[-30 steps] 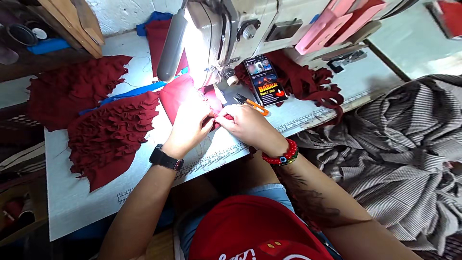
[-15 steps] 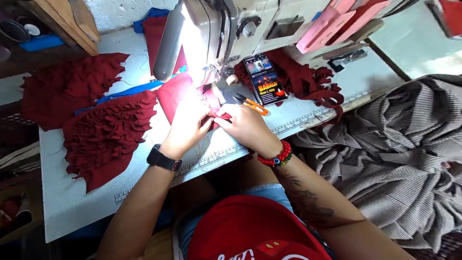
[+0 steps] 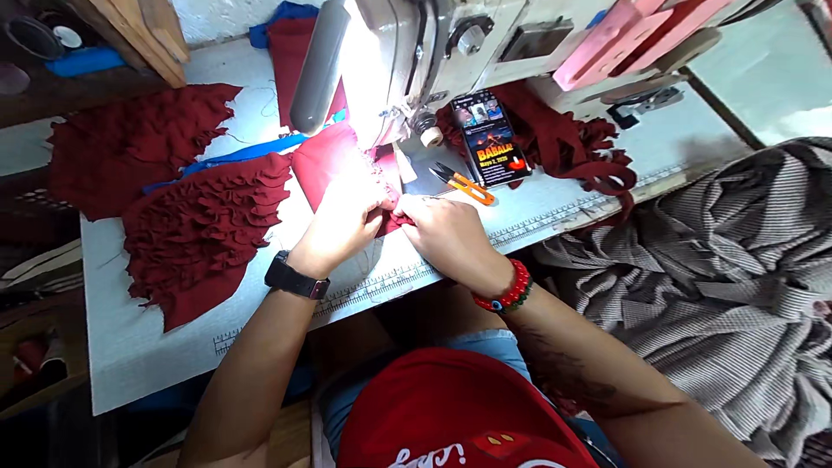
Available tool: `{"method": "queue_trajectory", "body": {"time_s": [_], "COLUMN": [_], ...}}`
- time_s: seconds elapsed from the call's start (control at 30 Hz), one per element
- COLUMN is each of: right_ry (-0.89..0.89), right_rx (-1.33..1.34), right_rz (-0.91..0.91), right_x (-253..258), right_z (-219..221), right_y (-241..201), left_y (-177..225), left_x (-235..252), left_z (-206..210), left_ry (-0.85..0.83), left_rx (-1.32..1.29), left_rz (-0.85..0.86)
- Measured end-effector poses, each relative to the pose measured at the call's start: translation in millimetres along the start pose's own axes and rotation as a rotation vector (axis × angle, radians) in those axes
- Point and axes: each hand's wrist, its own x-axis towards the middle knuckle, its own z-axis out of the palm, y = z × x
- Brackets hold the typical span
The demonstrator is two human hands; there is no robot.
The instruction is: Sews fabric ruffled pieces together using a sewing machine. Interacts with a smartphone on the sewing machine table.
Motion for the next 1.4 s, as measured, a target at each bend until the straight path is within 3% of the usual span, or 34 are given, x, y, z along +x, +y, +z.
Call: {"method": "queue_trajectory", "body": {"time_s": [0.1, 0.4, 0.6, 0.93, 1.2, 1.27, 1.4], "right_ry": [-0.079, -0.011, -0.067, -0.133, -0.298, -0.307, -0.333], "right_rx": [-0.027, -0.026, -0.073, -0.051, -0.097, -0.106, -0.091], "right_rz": [-0.043, -0.101, -0.116, -0.108, -0.311, -0.343, -0.342], "right_x": [-12, -21, -23, 4, 32, 34, 41], "right_z": [-6, -7, -5, -12, -25, -27, -29], "right_y": [-3, -2, -4, 12, 35, 36, 36], "left_y": [-4, -9, -10, -1, 8, 0, -14], "left_x": [0, 0, 1, 0, -4, -1, 21], "left_z": [-6, -3, -1, 9, 3, 2, 1], "left_ry": [-0.038, 0.006, 0.040, 0.004, -0.041, 0.021, 0.158], "left_rx": [-0.063, -0.148, -0.192, 0.046, 0.161, 0.080, 0.116], "left_rz": [-0.007, -0.022, 0.010, 0.015, 0.118, 0.070, -0.184]}}
